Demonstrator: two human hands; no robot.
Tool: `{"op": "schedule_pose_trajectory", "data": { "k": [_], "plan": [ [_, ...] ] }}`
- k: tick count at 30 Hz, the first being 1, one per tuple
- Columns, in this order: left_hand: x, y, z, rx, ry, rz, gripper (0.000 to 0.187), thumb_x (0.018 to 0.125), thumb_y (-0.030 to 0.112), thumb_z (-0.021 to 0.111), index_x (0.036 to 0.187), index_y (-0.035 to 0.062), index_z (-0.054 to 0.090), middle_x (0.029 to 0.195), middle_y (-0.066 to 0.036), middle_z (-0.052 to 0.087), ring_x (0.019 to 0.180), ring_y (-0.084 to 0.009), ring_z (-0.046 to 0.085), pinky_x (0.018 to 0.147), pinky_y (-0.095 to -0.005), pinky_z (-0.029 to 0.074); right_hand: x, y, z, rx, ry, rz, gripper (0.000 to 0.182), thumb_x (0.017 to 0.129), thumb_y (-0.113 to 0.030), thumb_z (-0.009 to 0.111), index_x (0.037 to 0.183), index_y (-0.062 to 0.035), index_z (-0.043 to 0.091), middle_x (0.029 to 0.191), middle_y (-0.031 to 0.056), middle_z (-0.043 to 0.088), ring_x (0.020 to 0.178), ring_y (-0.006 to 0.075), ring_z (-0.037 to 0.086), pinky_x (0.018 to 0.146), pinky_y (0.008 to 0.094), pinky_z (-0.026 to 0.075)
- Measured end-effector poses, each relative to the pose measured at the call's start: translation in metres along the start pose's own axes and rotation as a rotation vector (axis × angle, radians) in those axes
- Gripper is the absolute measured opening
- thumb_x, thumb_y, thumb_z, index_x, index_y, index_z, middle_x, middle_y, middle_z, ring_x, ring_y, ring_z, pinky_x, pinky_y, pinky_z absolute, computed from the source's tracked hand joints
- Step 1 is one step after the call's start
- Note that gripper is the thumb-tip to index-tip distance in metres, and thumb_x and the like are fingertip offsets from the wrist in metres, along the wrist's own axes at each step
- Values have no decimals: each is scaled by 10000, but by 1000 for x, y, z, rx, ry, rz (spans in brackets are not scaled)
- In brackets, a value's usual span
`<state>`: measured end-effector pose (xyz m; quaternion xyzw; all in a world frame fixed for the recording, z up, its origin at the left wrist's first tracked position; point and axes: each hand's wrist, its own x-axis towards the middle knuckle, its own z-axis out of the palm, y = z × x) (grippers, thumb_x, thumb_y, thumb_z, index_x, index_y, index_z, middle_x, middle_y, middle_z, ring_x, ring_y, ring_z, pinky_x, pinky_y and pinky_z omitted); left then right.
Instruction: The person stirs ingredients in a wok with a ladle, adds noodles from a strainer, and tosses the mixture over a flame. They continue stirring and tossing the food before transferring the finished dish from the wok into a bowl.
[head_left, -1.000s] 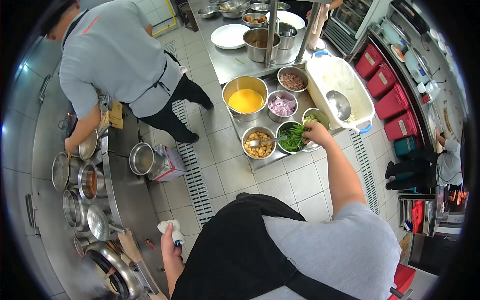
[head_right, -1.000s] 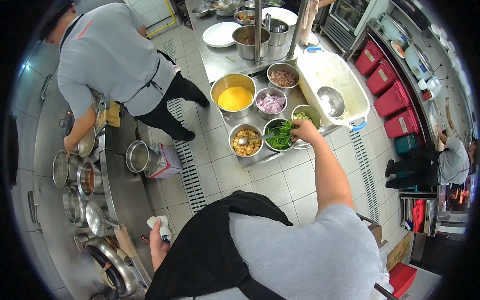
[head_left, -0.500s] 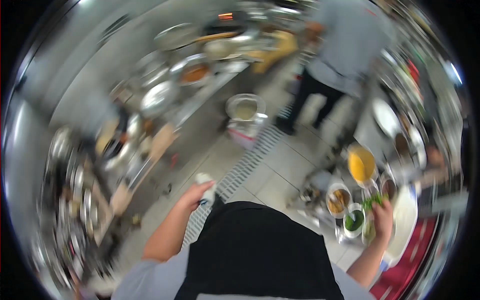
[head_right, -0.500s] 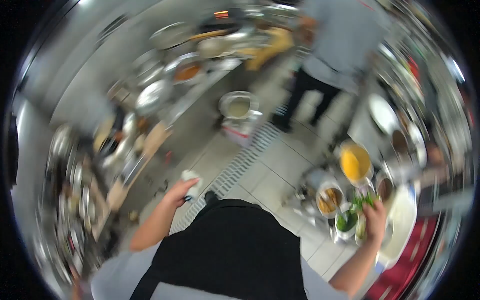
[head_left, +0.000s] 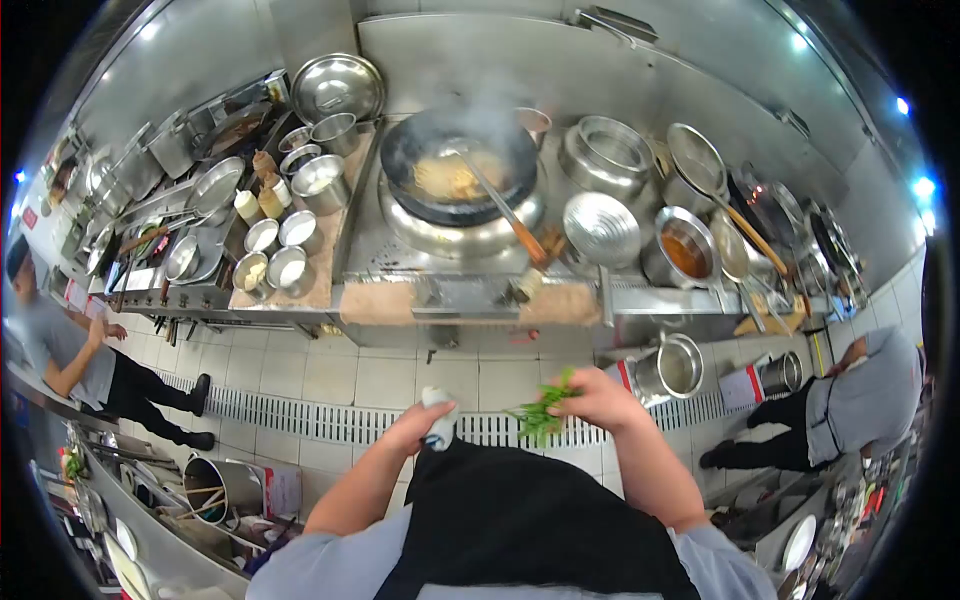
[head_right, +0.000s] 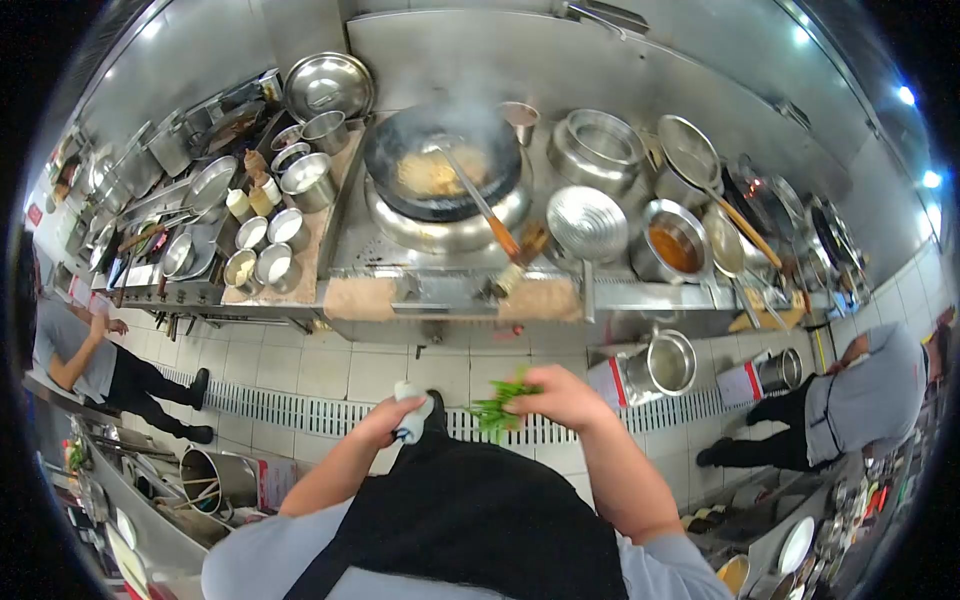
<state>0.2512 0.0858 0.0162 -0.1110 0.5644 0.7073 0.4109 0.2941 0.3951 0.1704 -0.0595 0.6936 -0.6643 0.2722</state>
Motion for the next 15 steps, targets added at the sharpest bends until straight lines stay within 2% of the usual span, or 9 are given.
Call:
{"op": "schedule_pose_trajectory", "data": {
  "k": [2,4,7,8,9,10,11,13,15],
  "plan": [
    [-9,10,-41,-112,92,60,381,831,301,680,1073,37,549,919,-43,601,781,-157,581,660,-308,474,77,-51,8,-77,-73,-172,261,795,-18,655,1053,5,630,904,66,661,824,150,614,716,298,507],
    [-16,15,-84,-188,165,55,375,833,296,679,1070,36,548,910,-39,598,773,-153,579,661,-304,472,149,-98,-2,-17,-217,-146,279,798,-2,645,1076,1,618,932,68,660,826,158,620,686,309,519],
    [-17,37,-133,-278,272,58,365,836,289,677,1064,36,547,894,-34,592,763,-148,576,656,-300,469,250,-140,-35,160,-178,-258,268,795,-18,655,1061,-7,622,953,76,655,795,176,632,660,318,530],
    [-21,46,-147,-294,311,43,361,837,287,676,1063,37,546,887,-34,589,759,-146,576,650,-299,468,275,-154,-46,36,-31,-254,276,823,-37,638,1096,-12,610,931,66,655,748,157,629,643,281,524],
    [-20,54,-161,-296,315,32,361,837,287,676,1063,37,546,887,-34,589,759,-146,576,650,-299,468,307,-158,-62,29,116,-186,335,807,-34,639,1136,3,584,928,66,657,735,156,631,648,276,523],
    [-21,60,-173,-305,354,15,363,838,284,674,1066,34,543,885,-35,588,764,-146,575,654,-296,467,343,-147,-85,-166,291,-213,442,785,-66,653,1203,18,536,923,74,655,734,152,630,673,280,519],
    [-21,67,-182,-313,393,-4,364,838,280,673,1069,31,540,884,-36,587,770,-147,575,658,-292,465,367,-137,-99,-349,458,-102,531,768,-106,664,1253,23,489,981,123,648,780,206,639,727,318,514],
    [-24,97,-186,-302,397,-9,385,837,279,673,1083,20,532,892,-40,591,772,-143,574,653,-289,465,386,-118,-114,-887,705,-157,641,756,-145,677,1329,-16,419,1055,179,618,878,275,625,774,377,508],
    [-13,123,-180,-334,368,61,395,836,276,675,1094,17,530,897,-40,595,766,-136,573,642,-289,465,377,-119,-121,-885,735,-128,674,756,-154,679,1354,-44,389,1065,189,605,928,301,607,789,402,504]
  ]
}}
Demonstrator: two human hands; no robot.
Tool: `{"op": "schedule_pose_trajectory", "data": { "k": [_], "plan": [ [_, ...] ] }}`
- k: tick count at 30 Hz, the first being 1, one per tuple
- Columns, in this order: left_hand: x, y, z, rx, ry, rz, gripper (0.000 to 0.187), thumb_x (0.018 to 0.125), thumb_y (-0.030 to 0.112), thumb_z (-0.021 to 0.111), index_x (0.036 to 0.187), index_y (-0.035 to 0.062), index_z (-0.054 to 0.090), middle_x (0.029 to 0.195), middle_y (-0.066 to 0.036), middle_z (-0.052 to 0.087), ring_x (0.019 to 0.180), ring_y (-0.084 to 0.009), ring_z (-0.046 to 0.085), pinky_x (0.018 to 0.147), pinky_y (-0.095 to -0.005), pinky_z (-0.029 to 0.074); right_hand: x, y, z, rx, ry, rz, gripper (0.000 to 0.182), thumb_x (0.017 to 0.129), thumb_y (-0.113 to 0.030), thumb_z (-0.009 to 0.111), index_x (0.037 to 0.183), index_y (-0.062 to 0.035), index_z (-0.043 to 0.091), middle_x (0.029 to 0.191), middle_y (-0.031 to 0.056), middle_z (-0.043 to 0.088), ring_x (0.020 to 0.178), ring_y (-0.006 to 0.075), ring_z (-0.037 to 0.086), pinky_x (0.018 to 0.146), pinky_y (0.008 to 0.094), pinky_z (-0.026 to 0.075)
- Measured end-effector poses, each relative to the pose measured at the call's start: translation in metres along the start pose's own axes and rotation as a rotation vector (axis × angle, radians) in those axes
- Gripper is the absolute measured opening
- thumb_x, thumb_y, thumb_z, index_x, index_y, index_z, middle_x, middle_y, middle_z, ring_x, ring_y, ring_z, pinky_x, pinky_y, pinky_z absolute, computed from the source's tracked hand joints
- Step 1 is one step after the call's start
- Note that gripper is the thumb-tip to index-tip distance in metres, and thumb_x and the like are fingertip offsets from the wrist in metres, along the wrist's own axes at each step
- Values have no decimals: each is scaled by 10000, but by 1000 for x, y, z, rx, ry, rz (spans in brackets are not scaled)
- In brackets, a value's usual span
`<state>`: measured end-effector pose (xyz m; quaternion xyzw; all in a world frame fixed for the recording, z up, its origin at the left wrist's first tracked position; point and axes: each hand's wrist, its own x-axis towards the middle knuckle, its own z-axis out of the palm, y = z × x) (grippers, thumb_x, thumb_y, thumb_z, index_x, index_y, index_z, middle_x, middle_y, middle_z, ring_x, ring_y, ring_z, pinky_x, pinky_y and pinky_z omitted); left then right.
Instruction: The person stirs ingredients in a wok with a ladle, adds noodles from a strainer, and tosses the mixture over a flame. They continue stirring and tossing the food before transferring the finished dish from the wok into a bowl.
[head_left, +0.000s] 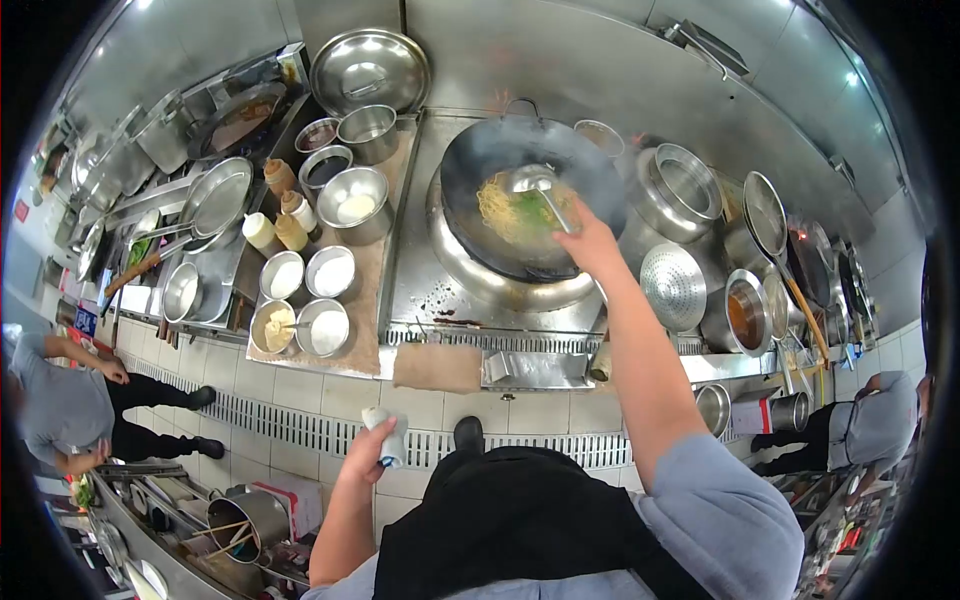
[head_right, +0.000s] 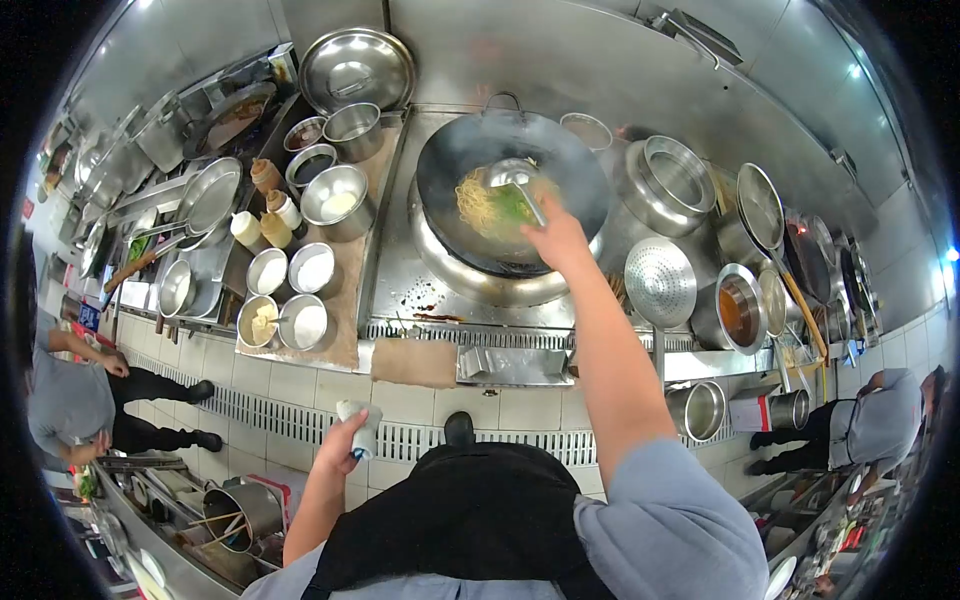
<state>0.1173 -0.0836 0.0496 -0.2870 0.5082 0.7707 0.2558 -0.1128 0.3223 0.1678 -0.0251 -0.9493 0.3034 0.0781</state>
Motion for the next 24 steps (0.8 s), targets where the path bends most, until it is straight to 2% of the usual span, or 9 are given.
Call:
{"op": "schedule_pose_trajectory", "data": {
  "k": [5,6,8,12,16,19,20,22,24],
  "plan": [
    [39,21,49,-42,-174,0,361,849,275,662,1092,34,546,912,-43,608,770,-139,584,636,-293,474,-72,40,17,-756,71,-58,581,844,-81,530,1392,-106,336,990,207,585,908,350,617,778,432,516],
    [47,26,67,-17,-283,-29,349,858,279,655,1089,39,552,919,-45,613,778,-142,590,644,-296,480,-67,53,15,-757,77,-53,581,844,-81,530,1392,-106,336,990,207,585,908,350,617,778,432,516],
    [69,29,109,4,-297,7,352,876,315,640,1084,43,558,929,-46,619,787,-147,600,667,-302,493,-57,73,6,-587,-109,280,530,855,-139,527,1366,-140,387,1052,224,573,920,398,609,787,458,508],
    [115,38,188,-123,-486,-72,460,908,468,541,1091,46,558,961,-71,628,808,-174,615,684,-322,506,-80,19,-64,-468,-101,216,480,910,-176,468,1382,-163,379,900,229,619,874,388,622,753,461,502],
    [136,64,245,-9,-539,-108,548,887,622,432,1087,130,564,933,-62,637,780,-201,632,576,-417,514,-96,65,-78,-206,-189,106,476,919,-238,480,1385,-199,392,929,248,630,919,408,602,804,478,472],
    [148,77,283,21,-359,-103,470,887,580,481,998,131,567,834,-40,638,652,-200,621,484,-372,514,-86,65,-57,-292,-205,207,459,927,-268,465,1377,-201,404,971,226,636,942,395,601,827,480,466],
    [156,80,292,6,-384,-106,328,903,453,527,941,132,580,779,-46,628,641,-204,614,492,-355,503,-81,54,-51,-370,-213,324,453,930,-273,458,1373,-197,408,976,214,639,948,386,602,828,477,469],
    [160,87,316,-34,-255,-87,144,878,285,561,901,143,570,747,-35,606,655,-190,597,497,-342,479,-81,50,-60,-434,-253,319,447,937,-276,441,1373,-179,404,990,185,644,959,370,601,824,464,477],
    [223,53,311,-141,-332,-98,67,854,174,518,912,150,539,722,-43,585,604,-194,575,449,-320,441,-93,67,-88,-305,-370,206,431,930,-268,458,1350,-173,438,1028,180,640,974,367,598,830,462,476]
  ]
}}
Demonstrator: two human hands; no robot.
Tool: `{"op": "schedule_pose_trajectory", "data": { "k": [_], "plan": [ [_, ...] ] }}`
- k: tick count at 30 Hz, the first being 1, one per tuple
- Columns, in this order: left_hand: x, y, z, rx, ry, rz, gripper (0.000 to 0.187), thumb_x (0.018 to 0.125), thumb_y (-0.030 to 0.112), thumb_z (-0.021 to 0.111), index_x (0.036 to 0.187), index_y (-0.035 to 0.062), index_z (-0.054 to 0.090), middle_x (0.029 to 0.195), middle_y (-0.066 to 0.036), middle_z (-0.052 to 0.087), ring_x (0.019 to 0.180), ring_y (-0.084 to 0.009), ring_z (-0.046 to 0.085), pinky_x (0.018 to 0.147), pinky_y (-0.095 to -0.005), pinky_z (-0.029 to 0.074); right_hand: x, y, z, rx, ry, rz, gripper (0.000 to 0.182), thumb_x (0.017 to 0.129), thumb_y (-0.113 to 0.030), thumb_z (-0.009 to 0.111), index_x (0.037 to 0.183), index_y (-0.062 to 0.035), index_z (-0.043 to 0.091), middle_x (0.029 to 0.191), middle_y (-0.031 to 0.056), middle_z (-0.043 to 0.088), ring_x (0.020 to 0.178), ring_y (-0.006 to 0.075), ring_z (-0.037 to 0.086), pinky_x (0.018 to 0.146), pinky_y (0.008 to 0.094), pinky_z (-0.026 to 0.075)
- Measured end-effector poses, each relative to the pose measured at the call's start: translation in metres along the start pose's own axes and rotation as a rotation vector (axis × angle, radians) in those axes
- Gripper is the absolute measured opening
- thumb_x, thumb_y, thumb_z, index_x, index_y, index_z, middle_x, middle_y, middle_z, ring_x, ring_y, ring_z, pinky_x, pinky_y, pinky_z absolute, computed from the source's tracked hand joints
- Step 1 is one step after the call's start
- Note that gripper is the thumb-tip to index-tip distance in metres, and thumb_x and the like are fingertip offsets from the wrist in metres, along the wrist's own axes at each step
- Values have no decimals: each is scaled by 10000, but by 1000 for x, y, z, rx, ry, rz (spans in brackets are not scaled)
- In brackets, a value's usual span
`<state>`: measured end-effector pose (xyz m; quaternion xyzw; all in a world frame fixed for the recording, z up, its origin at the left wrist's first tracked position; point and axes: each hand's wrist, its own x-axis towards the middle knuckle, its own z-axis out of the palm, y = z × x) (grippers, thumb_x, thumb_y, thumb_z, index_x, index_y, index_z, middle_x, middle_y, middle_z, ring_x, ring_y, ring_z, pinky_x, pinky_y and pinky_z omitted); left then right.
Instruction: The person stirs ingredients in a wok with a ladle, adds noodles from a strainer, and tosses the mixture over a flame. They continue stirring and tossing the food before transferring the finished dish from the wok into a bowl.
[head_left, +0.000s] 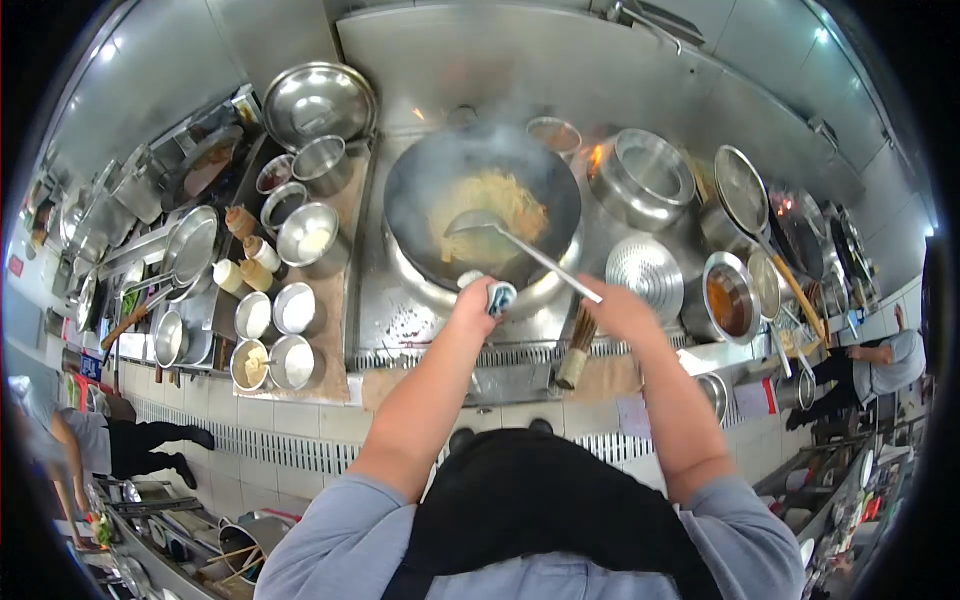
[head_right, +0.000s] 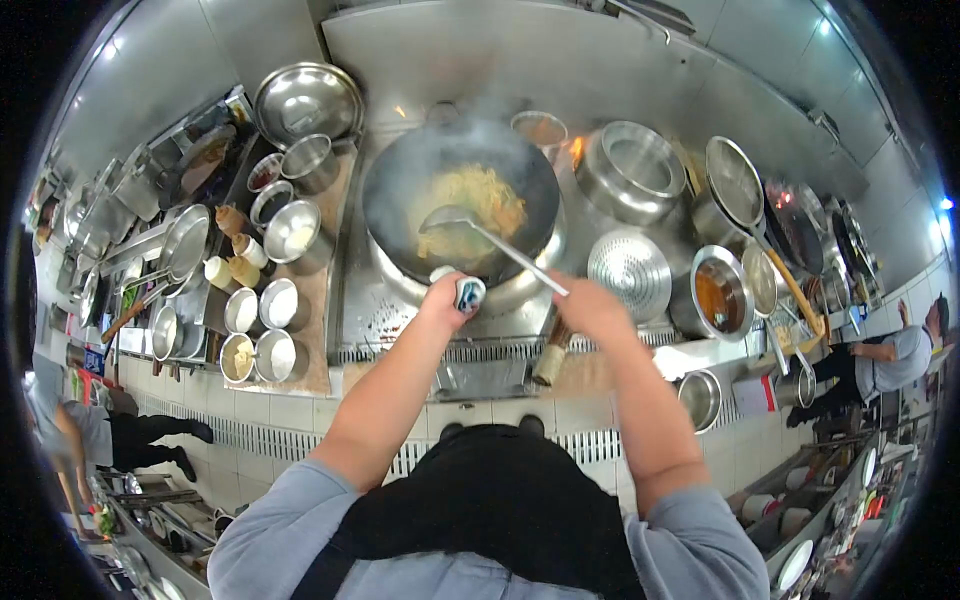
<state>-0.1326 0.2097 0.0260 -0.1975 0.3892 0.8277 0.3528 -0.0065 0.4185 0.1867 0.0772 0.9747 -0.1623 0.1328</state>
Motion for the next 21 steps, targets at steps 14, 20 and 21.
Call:
{"op": "schedule_pose_trajectory", "data": {
  "k": [14,20,21],
  "plan": [
    [-113,-63,-9,47,240,24,141,862,238,515,946,128,541,781,-51,607,652,-208,601,470,-363,456,-6,-15,-23,-123,187,-17,427,916,-256,489,1335,-179,464,1006,185,641,925,372,604,816,454,466],
    [-157,-17,35,-45,199,-13,143,909,226,450,863,122,537,691,-48,572,562,-193,561,391,-323,399,-64,8,-70,-33,44,-89,419,905,-266,513,1312,-167,494,981,187,647,924,365,608,804,452,471],
    [-159,3,57,-128,200,82,175,901,236,462,801,114,537,656,-43,554,531,-185,537,378,-303,374,-59,25,-69,4,48,-202,429,890,-274,538,1300,-151,506,1012,189,643,960,361,600,837,437,465]
  ]
}}
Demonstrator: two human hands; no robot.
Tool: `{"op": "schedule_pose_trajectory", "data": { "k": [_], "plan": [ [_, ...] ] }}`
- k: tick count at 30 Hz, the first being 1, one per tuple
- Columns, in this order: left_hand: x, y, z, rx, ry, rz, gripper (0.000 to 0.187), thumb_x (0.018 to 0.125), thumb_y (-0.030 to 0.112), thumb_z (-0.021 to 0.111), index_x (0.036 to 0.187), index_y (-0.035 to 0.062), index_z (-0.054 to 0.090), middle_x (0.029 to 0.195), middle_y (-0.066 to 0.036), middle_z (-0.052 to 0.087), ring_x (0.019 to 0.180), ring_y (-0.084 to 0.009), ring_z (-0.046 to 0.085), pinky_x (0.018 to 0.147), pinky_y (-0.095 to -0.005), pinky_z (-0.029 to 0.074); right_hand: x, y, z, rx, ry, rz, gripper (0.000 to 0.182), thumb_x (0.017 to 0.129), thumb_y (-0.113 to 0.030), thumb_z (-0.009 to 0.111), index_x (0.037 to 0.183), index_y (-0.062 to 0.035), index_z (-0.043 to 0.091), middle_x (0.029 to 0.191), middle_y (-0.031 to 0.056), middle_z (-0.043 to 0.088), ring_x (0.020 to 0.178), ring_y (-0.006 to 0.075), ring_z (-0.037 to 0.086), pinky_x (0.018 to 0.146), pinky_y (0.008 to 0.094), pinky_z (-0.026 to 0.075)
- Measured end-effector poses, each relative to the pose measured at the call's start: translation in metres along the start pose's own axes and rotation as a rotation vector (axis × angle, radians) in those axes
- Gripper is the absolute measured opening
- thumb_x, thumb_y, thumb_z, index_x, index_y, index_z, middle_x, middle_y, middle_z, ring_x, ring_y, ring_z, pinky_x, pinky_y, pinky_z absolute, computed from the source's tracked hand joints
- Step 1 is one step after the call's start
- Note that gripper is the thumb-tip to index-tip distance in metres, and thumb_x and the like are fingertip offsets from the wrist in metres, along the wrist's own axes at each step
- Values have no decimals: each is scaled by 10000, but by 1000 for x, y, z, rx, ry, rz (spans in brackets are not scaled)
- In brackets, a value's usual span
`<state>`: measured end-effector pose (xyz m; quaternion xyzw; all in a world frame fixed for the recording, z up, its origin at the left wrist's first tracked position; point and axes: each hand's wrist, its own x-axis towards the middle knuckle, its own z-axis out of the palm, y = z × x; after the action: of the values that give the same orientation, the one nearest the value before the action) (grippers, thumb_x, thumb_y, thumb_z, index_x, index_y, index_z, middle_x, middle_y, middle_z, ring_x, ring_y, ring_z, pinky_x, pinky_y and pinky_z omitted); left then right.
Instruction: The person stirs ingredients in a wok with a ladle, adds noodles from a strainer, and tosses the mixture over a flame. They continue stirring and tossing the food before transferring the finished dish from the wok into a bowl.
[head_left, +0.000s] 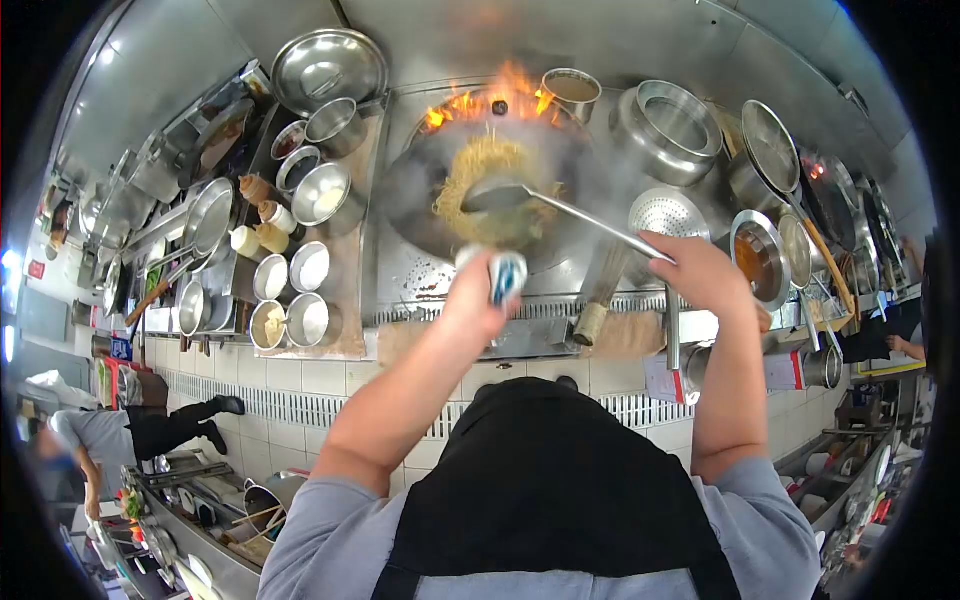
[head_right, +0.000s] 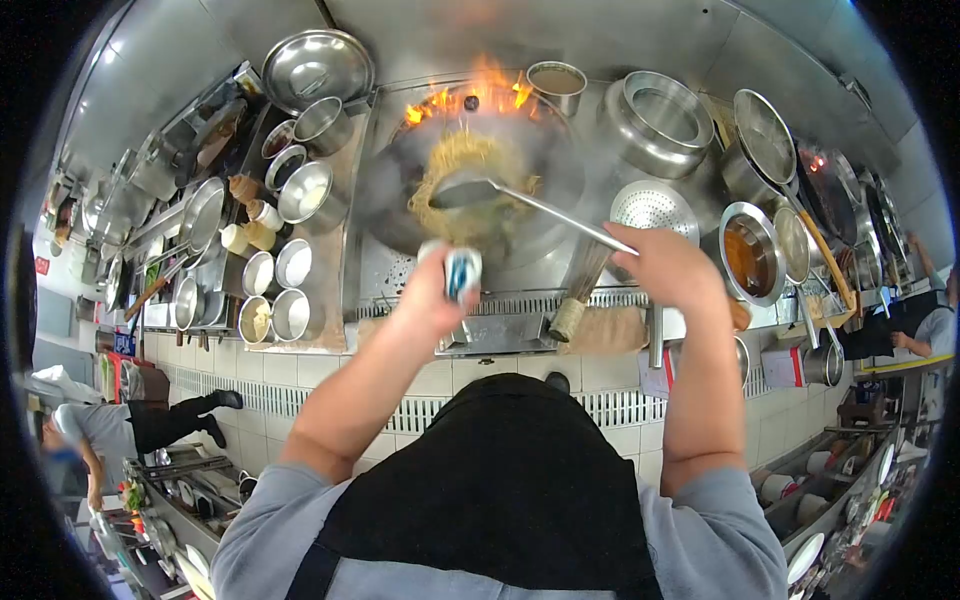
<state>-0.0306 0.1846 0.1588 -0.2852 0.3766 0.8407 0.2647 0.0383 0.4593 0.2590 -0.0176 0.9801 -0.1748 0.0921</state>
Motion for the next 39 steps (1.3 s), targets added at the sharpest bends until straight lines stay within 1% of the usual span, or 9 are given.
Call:
{"op": "schedule_pose_trajectory", "data": {
  "k": [3,9,14,17,19,22,27,34,39],
  "plan": [
    [52,2,-14,76,-138,-58,153,880,248,492,813,122,548,660,-36,569,538,-178,541,396,-334,381,24,4,21,-90,14,15,440,889,-273,538,1311,-156,494,1032,186,641,992,354,592,871,430,455],
    [29,-49,-72,356,85,-121,124,865,220,495,923,140,569,728,-45,607,589,-197,593,412,-350,414,18,-45,32,-200,125,231,418,920,-237,480,1332,-162,463,990,173,651,895,362,622,780,463,488],
    [25,5,-15,56,-213,-80,153,895,247,472,830,127,542,689,-25,586,565,-166,547,405,-312,383,13,-14,17,-125,31,76,407,900,-243,515,1298,-161,496,1054,173,635,938,354,609,805,449,486],
    [41,-7,-18,151,-19,21,181,891,268,468,813,127,551,665,-38,569,541,-186,539,397,-306,371,42,-10,46,-140,78,14,423,907,-248,507,1316,-143,476,1062,170,630,950,345,605,804,445,486],
    [58,-38,-63,271,-47,20,155,880,274,490,846,136,552,689,-36,584,556,-199,551,397,-328,382,45,-30,57,-190,134,216,434,918,-251,495,1339,-160,450,992,177,638,928,341,613,790,455,487],
    [38,-45,-77,427,65,-144,134,876,262,498,878,140,553,712,-33,597,583,-200,564,393,-348,384,24,-41,39,-183,118,236,444,920,-264,489,1351,-169,442,946,188,639,898,367,605,786,468,470],
    [5,6,-6,98,-84,-7,127,888,221,482,841,132,558,685,-17,581,568,-156,563,398,-307,390,15,-8,21,-64,39,55,427,890,-227,539,1312,-181,498,1005,179,642,935,341,614,837,426,479],
    [50,-52,-93,358,28,-89,137,876,245,515,927,127,562,763,-35,615,626,-176,594,440,-360,409,26,-44,48,-200,118,213,424,929,-227,458,1349,-171,443,920,174,643,883,338,621,772,458,486],
    [7,0,-36,92,-171,-104,132,874,247,515,841,132,572,720,-14,606,607,-174,585,422,-337,397,-1,-24,7,-162,53,44,415,908,-228,499,1320,-175,482,967,181,642,902,358,613,773,457,480]
  ]
}}
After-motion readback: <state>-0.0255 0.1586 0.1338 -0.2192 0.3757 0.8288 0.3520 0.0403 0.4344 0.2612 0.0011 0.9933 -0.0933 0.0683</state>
